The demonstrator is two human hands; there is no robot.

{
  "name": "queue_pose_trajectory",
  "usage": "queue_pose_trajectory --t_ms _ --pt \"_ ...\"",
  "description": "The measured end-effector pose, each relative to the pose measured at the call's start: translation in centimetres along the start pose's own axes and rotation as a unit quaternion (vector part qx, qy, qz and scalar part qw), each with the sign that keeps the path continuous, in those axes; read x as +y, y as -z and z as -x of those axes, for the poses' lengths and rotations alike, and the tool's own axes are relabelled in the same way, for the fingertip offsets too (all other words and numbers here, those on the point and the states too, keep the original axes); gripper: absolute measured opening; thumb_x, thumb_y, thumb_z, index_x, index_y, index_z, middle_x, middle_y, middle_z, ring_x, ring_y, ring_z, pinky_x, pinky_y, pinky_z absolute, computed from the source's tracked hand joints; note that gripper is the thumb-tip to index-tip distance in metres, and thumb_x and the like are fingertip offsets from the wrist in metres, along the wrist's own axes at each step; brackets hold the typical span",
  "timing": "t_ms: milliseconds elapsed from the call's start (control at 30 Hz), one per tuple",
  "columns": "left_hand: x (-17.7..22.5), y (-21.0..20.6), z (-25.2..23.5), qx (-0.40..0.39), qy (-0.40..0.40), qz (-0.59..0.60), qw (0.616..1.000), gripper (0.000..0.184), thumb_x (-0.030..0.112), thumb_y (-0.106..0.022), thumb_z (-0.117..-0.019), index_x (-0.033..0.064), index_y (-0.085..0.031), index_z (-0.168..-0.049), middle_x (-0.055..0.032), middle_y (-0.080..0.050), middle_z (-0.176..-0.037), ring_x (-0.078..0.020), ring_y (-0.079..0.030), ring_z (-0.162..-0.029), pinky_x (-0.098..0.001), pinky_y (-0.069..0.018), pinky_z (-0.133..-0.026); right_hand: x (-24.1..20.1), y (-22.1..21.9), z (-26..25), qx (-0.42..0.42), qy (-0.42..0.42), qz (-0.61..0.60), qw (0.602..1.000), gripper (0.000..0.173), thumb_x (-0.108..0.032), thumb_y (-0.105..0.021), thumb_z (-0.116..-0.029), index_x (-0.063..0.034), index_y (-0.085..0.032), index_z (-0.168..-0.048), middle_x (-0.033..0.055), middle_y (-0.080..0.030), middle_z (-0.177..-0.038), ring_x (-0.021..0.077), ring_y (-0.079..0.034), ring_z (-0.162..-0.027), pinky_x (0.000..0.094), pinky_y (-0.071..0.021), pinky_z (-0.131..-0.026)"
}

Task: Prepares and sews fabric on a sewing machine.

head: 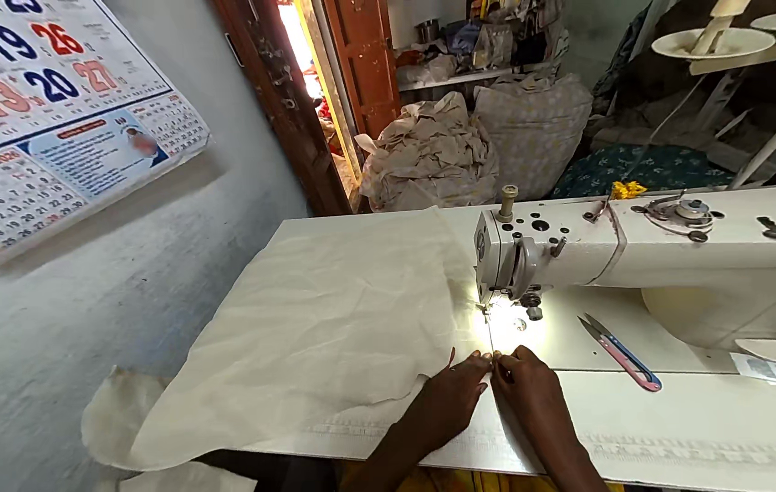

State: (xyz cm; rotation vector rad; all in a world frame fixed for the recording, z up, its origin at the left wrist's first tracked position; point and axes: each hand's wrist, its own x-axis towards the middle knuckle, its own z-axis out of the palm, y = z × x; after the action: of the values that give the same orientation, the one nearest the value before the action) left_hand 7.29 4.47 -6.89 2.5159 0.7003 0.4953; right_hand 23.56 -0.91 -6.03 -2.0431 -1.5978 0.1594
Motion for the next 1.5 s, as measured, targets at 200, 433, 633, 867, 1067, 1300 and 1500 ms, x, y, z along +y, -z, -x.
queue_pose_trajectory --t_ms 200,433,633,867,1067,1300,1500 --pt "-2.1 1.3 -2.0 -0.014 -0.038 -0.007 0.999 0.038 0.02 -0.041 -0.1093 0.0061 -0.062 -0.138 -0.0077 -0.056 -0.15 -0.0192 -0.044 -0.147 -0.0455 -0.0276 -0.125 0.6 -1.0 -0.4 0.067 0.071 -0.021 0.995 0.013 -0.006 -0.065 -0.0923 0.0006 -0.076 -0.094 0.0154 -0.066 -0.091 0.028 -0.069 -0.078 0.0407 -0.0602 -0.068" --pt "-5.0 2.7 -5.0 0.01 -0.088 -0.015 0.996 0.033 0.018 -0.046 -0.1074 0.0043 -0.066 -0.13 -0.0073 -0.063 -0.141 -0.0188 -0.05 -0.142 -0.0437 -0.03 -0.124 0.8 -2.4 -2.7 0.106 0.111 -0.019 0.988 0.017 -0.005 -0.062 -0.0926 0.0032 -0.075 -0.1 0.014 -0.061 -0.085 0.0285 -0.065 -0.079 0.0396 -0.0581 -0.071" --pt "-5.5 2.2 -6.8 0.036 -0.051 -0.107 0.992 0.038 0.023 -0.045 -0.107 0.0031 -0.062 -0.136 -0.0095 -0.059 -0.146 -0.0224 -0.046 -0.145 -0.047 -0.0274 -0.125 5.7 1.4 -1.6 0.073 0.026 -0.073 0.994 0.022 -0.005 -0.064 -0.0952 -0.0019 -0.075 -0.114 0.0221 -0.067 -0.12 0.0381 -0.064 -0.113 0.054 -0.0539 -0.096" --pt "-2.7 2.5 -7.1 0.016 0.107 -0.275 0.955 0.055 0.049 -0.042 -0.1038 0.0251 -0.05 -0.152 -0.0145 -0.052 -0.148 -0.0394 -0.05 -0.132 -0.0728 -0.0241 -0.11 14.3 5.8 -1.0 0.162 -0.028 0.087 0.983 0.027 -0.013 -0.06 -0.1031 0.0061 -0.069 -0.118 0.032 -0.062 -0.115 0.0546 -0.06 -0.104 0.0668 -0.0506 -0.085" --pt "-1.6 1.6 -5.9 0.003 0.173 -0.275 0.946 0.063 0.055 -0.037 -0.1024 0.0221 -0.045 -0.156 -0.0139 -0.054 -0.143 -0.0352 -0.054 -0.121 -0.0544 -0.0436 -0.088 9.5 6.6 -0.1 0.042 -0.095 0.023 0.994 0.031 -0.017 -0.039 -0.1097 0.0047 -0.057 -0.123 0.0253 -0.066 -0.085 0.0462 -0.069 -0.079 0.0627 -0.0548 -0.068" --pt "-0.4 -0.4 -3.2 0.051 0.197 -0.289 0.935 0.062 0.052 -0.038 -0.1016 0.0138 -0.057 -0.147 -0.0135 -0.064 -0.125 -0.0327 -0.061 -0.109 -0.0493 -0.0471 -0.083 0.6 1.7 -0.3 -0.093 -0.051 0.022 0.994 0.033 -0.036 -0.055 -0.1038 -0.0051 -0.065 -0.109 0.0141 -0.069 -0.079 0.0356 -0.071 -0.079 0.0538 -0.0554 -0.068" --pt "0.0 -0.7 -2.4 0.046 0.182 -0.269 0.945 0.057 0.047 -0.04 -0.1021 0.0141 -0.058 -0.144 -0.0111 -0.067 -0.123 -0.0314 -0.063 -0.109 -0.0478 -0.0493 -0.083 -2.5 1.8 -3.6 -0.15 -0.115 0.05 0.981 0.038 -0.041 -0.051 -0.1056 -0.0058 -0.065 -0.103 0.0143 -0.07 -0.083 0.0343 -0.071 -0.087 0.0511 -0.0541 -0.073"
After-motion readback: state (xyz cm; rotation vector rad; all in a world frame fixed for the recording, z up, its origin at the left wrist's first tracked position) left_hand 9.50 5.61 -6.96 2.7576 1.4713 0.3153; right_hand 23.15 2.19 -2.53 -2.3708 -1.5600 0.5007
